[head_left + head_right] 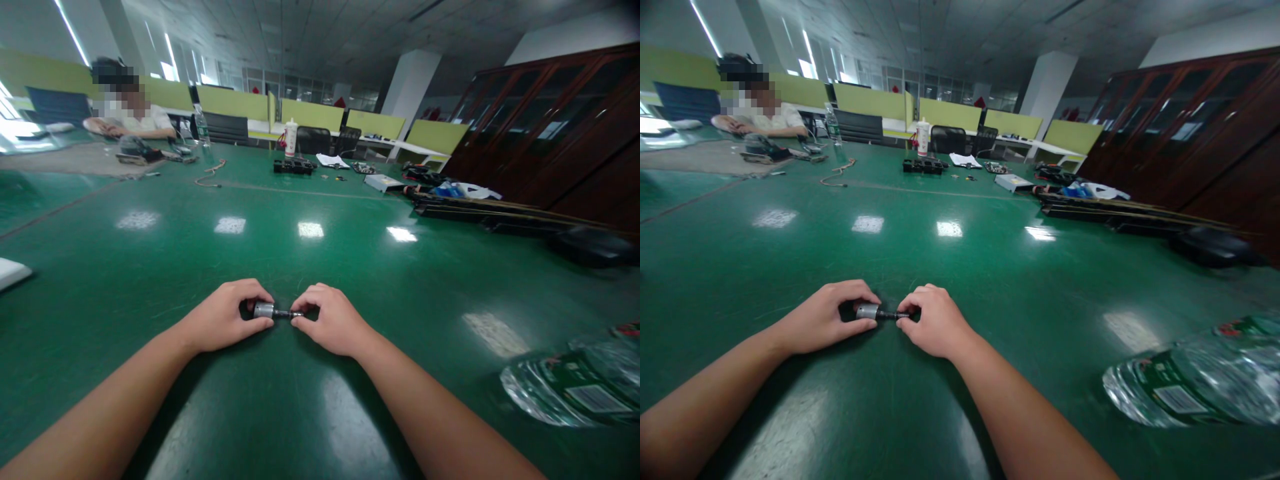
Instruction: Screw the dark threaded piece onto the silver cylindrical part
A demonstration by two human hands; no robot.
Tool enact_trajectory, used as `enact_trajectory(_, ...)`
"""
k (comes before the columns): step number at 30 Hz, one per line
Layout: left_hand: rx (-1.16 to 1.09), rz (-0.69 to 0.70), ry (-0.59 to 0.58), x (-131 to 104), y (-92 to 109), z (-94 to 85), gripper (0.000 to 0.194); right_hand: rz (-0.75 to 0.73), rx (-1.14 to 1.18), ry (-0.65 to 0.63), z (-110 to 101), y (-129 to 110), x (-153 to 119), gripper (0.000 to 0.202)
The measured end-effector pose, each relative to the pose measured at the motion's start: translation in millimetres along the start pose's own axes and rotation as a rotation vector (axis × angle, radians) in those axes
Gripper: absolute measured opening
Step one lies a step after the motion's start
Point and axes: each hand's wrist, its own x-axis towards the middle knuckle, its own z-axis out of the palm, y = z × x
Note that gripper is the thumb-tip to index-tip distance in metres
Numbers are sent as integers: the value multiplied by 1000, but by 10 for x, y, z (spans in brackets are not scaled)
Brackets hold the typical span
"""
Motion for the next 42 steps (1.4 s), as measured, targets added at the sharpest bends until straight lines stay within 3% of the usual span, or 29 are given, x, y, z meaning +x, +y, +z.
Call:
enact_trajectory(17, 13, -8, 6, 2, -24, -34, 23, 35, -57, -10, -57, 38, -5, 9)
enact_trajectory(26, 19, -28, 12, -6, -44, -50, 24, 155, -100, 34, -150, 128, -1, 9)
enact_trajectory(36, 14, -22, 27, -1, -52, -43, 23, 131, -74, 29, -116, 138, -6, 11)
enact_trajectory(42, -12, -14, 19, 5, -6, 4, 23, 74, -14, 8, -66, 19, 14, 10)
